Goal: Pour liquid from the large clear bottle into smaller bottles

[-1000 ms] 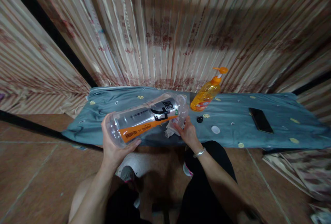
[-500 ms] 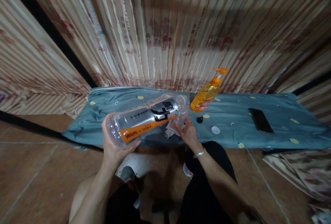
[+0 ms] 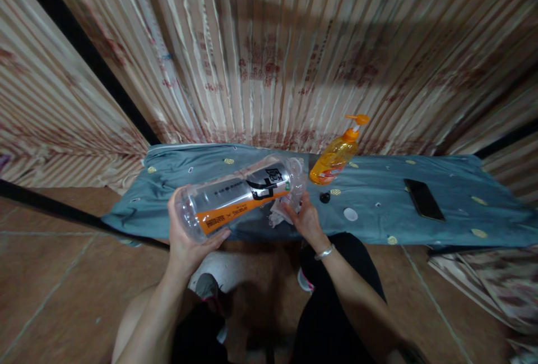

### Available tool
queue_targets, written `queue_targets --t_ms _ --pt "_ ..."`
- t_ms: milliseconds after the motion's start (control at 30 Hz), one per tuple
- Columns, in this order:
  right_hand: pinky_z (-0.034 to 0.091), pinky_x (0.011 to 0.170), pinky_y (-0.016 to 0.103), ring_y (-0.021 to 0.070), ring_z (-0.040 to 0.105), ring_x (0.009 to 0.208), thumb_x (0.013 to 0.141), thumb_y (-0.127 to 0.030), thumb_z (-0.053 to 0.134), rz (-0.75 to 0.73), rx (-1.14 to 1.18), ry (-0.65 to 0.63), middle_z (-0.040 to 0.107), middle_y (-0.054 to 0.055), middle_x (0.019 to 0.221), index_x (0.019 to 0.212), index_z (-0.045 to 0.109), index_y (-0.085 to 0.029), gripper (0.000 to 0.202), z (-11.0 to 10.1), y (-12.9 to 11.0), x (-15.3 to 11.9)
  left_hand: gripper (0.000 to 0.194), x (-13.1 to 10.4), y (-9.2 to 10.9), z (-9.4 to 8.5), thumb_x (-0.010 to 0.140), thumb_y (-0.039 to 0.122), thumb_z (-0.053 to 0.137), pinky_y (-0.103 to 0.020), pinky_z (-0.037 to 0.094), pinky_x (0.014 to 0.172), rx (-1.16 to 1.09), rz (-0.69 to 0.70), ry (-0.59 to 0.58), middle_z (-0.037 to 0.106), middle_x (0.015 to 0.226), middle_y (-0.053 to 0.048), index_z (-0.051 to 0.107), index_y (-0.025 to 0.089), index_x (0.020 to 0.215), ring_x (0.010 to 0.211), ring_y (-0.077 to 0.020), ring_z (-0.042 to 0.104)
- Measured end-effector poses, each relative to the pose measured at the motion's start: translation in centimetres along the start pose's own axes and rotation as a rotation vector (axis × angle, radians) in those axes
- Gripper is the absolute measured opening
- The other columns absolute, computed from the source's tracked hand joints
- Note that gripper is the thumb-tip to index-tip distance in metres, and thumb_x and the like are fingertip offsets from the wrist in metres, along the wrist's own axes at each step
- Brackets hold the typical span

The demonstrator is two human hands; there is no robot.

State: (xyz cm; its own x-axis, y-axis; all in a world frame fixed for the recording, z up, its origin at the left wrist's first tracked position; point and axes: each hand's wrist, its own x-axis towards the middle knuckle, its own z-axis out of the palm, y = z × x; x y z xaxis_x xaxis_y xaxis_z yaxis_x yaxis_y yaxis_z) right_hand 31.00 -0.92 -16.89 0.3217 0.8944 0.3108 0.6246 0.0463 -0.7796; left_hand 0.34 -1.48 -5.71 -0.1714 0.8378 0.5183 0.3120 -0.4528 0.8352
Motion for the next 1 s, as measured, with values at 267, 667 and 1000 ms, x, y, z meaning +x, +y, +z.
queue_targets --t_ms 267,667,1000 --pt "0.068 0.087 0.055 0.0396 0.081 0.101 0.090 -0.053 0.071 0.030 -0.007 -0.008 0.080 0.015 0.102 0.126 0.060 -0.020 0.050 -0.2 -0.3 0.1 0.114 0.0 0.1 0.2 0.044 0.060 0.102 -0.065 0.050 0.120 -0.030 -0.047 -0.002 0.060 0.145 -0.020 0.052 0.022 0.139 0.136 -0.0443 0.063" --pt "0.068 0.082 0.053 0.0379 0.080 0.096 0.092 -0.054 0.069 0.031 -0.017 -0.013 0.080 0.014 0.104 0.129 0.061 -0.019 0.052 -0.2 -0.5 0.0 0.110 0.2 0.8 0.1 0.048 0.057 0.101 -0.063 0.054 0.116 -0.003 -0.019 -0.016 0.060 0.144 -0.020 0.051 0.023 0.139 0.130 -0.0431 0.066" --pt "0.069 0.079 0.051 0.0360 0.080 0.095 0.093 -0.050 0.072 0.010 -0.034 -0.018 0.079 0.013 0.102 0.126 0.062 -0.021 0.045 -0.4 -0.6 0.1 0.115 0.4 0.8 0.0 0.045 0.063 0.101 -0.064 0.054 0.118 0.029 0.005 -0.001 0.060 0.143 -0.020 0.052 0.022 0.141 0.130 -0.0442 0.066"
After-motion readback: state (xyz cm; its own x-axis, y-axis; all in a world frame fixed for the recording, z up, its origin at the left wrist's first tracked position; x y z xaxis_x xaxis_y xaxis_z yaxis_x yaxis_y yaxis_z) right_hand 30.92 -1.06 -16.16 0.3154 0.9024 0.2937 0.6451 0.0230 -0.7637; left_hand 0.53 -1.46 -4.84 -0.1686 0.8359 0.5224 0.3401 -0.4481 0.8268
